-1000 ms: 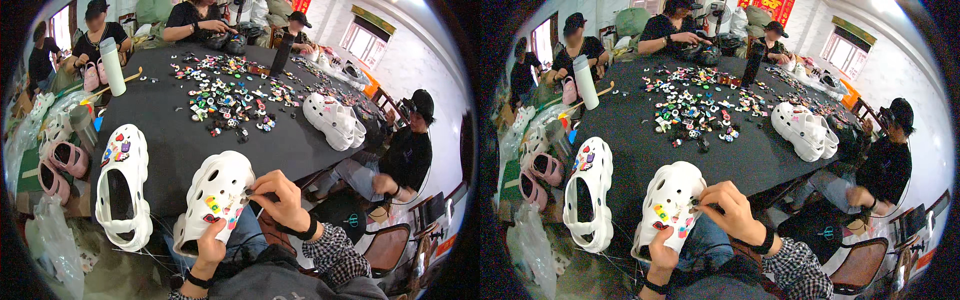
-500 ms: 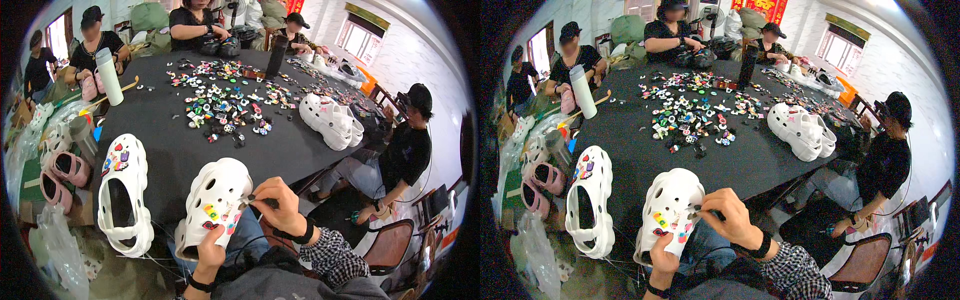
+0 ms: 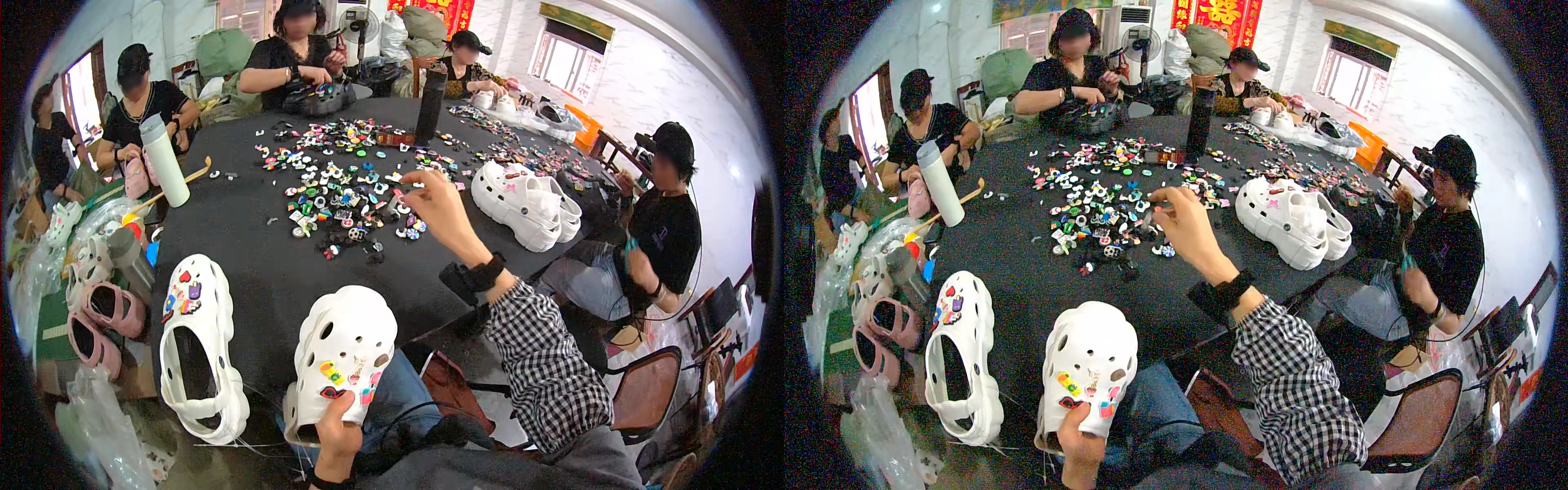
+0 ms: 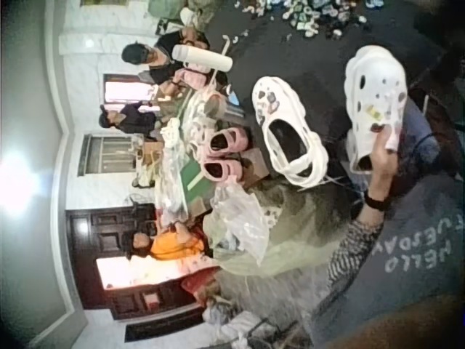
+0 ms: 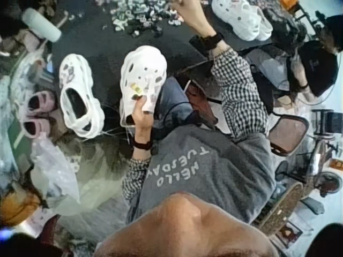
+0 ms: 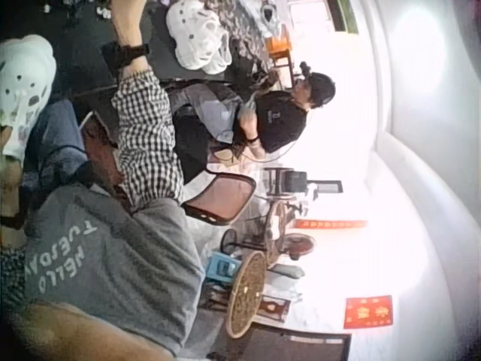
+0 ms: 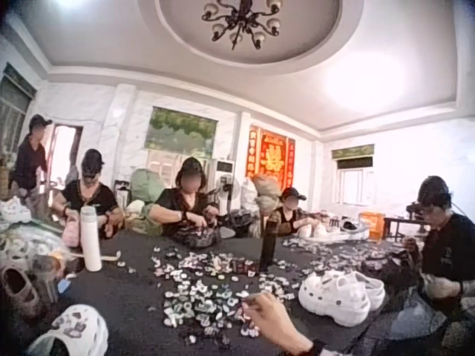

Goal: Attaching decorative charms to plastic clogs in a workshop environment.

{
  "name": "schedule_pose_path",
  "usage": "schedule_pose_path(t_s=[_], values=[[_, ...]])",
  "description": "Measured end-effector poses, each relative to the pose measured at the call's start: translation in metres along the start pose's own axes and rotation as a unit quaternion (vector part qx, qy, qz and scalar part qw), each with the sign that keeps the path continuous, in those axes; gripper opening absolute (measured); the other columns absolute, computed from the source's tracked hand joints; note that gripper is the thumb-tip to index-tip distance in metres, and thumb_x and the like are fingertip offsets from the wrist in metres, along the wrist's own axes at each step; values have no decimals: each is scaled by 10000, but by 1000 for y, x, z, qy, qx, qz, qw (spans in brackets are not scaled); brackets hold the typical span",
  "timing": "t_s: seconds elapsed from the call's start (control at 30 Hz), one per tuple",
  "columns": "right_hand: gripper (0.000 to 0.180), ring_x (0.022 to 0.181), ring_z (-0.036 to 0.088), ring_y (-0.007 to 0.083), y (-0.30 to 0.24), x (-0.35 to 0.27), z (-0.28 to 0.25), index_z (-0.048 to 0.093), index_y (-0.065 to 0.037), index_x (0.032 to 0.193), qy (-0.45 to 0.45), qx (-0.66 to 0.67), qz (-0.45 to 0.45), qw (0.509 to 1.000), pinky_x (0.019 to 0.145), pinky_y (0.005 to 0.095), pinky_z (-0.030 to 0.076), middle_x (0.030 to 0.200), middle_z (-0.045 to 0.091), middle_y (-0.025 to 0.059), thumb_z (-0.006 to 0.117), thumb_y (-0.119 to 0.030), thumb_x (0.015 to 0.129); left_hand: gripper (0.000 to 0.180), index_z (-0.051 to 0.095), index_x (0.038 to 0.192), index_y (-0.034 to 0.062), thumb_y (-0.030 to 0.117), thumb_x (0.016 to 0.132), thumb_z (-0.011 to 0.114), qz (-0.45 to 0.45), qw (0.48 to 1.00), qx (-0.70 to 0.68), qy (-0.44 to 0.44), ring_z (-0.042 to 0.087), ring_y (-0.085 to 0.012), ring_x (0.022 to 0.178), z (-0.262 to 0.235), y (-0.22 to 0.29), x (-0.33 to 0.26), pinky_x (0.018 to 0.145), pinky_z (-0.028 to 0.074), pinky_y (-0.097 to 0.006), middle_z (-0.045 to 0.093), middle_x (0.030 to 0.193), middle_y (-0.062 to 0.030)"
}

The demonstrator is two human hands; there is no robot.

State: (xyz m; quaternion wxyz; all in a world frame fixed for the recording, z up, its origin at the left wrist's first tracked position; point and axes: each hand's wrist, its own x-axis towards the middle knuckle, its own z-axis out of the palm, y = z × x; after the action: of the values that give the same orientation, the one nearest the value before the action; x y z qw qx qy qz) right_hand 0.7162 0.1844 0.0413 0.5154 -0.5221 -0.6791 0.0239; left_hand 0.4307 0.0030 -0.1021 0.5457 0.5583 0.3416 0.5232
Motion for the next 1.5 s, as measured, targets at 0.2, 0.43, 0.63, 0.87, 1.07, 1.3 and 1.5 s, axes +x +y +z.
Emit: schedule_pose_path(t_s=[0.2, 0.43, 0.63, 0.87, 1.07, 1.3, 1.5], values=[[143, 824, 676, 266, 31, -23, 2, 685, -22, 960, -85, -58, 80, 991, 720, 364, 533, 921, 660, 140, 638, -49, 828, 229, 617, 1096, -64, -114, 894, 522, 117, 991, 66, 13, 600, -342, 1139, -8, -42, -11, 1013, 433, -430, 626, 1179, -257], [159, 973, 597, 323, 48, -22, 6, 706, -83, 944, -134, -193, -15, 972, 848, 414, 494, 959, 667, 120, 655, -133, 803, 373, 509, 1254, -116, 74, 944, 423, -37, 996, -73, 26, 548, -282, 1208, 2, 10, 4, 1048, 421, -392, 558, 1307, -211], [214, 959, 616, 297, 45, -19, 10, 716, -68, 1021, -220, -267, -54, 937, 870, 392, 476, 971, 701, 112, 676, -155, 830, 344, 520, 1259, -100, 24, 939, 496, -127, 944, -300, 49, 533, -255, 1228, 8, 28, 8, 1051, 410, -363, 546, 1327, -173], [180, 816, 665, 120, 40, -23, 7, 712, -31, 1024, -138, 51, 89, 985, 763, 289, 528, 869, 716, 82, 637, -140, 902, 339, 519, 1260, -99, 7, 940, 485, -103, 938, -329, 45, 538, -253, 1223, 3, -2, -1, 1044, 416, -360, 547, 1328, -167], [211, 887, 646, 129, 3, -40, -5, 640, 25, 1124, -204, 247, 178, 930, 813, 269, 522, 978, 682, 70, 577, -81, 953, 238, 580, 1152, -112, -59, 929, 517, 79, 997, 24, 4, 588, -287, 1154, -2, -1, 1, 1001, 443, -382, 600, 1245, -207], [188, 923, 635, 115, -82, -90, -25, 639, -3, 1074, -226, 298, 172, 912, 820, 262, 516, 997, 667, 46, 668, -47, 893, 329, 517, 1244, -153, -37, 957, 407, -3, 997, -73, -7, 526, -311, 1244, -4, -2, 2, 1066, 420, -413, 534, 1337, -238], [219, 895, 658, 259, -126, -125, -18, 660, -36, 974, -192, 95, -75, 974, 763, 328, 535, 950, 650, 89, 760, -39, 780, 580, 377, 1386, -86, 23, 827, 486, -162, 888, -430, 36, 496, -360, 1278, 5, 24, 13, 1114, 378, -469, 489, 1373, -240]])
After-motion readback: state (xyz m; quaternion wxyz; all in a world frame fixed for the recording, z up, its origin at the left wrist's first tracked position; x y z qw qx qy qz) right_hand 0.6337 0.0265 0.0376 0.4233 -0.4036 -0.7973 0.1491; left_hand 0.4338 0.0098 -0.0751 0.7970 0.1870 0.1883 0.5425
